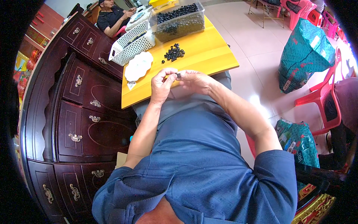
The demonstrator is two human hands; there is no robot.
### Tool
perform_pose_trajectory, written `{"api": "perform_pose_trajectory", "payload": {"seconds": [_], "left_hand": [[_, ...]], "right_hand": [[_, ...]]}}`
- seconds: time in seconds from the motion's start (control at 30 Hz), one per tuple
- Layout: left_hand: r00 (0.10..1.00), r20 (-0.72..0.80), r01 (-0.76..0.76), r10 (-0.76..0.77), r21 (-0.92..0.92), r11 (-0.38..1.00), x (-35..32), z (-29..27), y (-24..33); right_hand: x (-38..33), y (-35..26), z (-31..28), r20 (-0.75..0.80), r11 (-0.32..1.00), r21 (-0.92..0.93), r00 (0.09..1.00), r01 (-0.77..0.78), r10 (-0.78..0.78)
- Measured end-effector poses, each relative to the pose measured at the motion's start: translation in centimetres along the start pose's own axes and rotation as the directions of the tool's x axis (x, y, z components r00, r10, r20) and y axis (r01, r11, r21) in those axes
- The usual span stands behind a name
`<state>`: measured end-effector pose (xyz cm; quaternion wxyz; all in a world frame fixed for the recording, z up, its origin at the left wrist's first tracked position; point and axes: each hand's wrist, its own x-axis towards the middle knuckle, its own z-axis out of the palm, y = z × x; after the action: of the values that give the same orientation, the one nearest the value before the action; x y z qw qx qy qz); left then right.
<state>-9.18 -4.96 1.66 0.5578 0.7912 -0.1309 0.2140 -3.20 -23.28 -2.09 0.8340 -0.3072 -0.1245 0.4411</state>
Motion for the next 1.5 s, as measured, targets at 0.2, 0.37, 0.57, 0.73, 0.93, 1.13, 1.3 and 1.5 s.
{"api": "perform_pose_trajectory", "payload": {"seconds": [0.2, 0.37, 0.57, 0.73, 0.93, 1.13, 1.3, 1.5], "left_hand": [[1.0, -0.005, -0.014, 0.014, -0.025, 1.0, 0.0, 0.0, 0.0], [0.996, -0.009, -0.09, 0.091, 0.04, 0.995, -0.1, 0.0, 1.6], [0.998, -0.03, -0.05, 0.051, 0.026, 0.998, -0.1, 0.2, 1.0], [0.998, -0.049, -0.04, 0.04, 0.001, 0.999, -0.3, 0.4, 1.0], [0.996, -0.074, -0.044, 0.042, -0.025, 0.999, -0.4, 0.6, 0.9], [1.0, -0.019, 0.013, -0.014, -0.056, 0.998, -0.3, 0.2, 0.4], [0.993, 0.065, 0.107, -0.1, -0.123, 0.987, -0.2, -0.4, 0.6], [0.934, 0.28, 0.307, -0.221, -0.316, 0.898, -0.2, -0.9, 2.1]], "right_hand": [[0.1, 0.2, -0.2, -0.002, 0.999, -0.049, 1.0, 0.008, -0.008], [-0.1, 0.1, 0.6, 0.011, 0.993, -0.065, 0.995, 0.102, -0.101], [0.1, 0.3, 0.5, -0.016, 0.974, -0.141, 0.984, 0.175, -0.179], [0.2, 0.5, 0.5, -0.023, 0.961, -0.186, 0.977, 0.204, -0.212], [0.1, 0.5, 0.8, -0.04, 0.96, -0.18, 0.974, 0.213, -0.224], [0.3, 0.6, 0.4, -0.048, 0.963, -0.15, 0.972, 0.222, -0.231], [0.1, 0.3, 0.6, -0.064, 0.967, -0.154, 0.975, 0.202, -0.214], [-0.1, -0.1, 0.5, 0.063, 0.949, -0.202, 0.971, 0.241, -0.233]]}}
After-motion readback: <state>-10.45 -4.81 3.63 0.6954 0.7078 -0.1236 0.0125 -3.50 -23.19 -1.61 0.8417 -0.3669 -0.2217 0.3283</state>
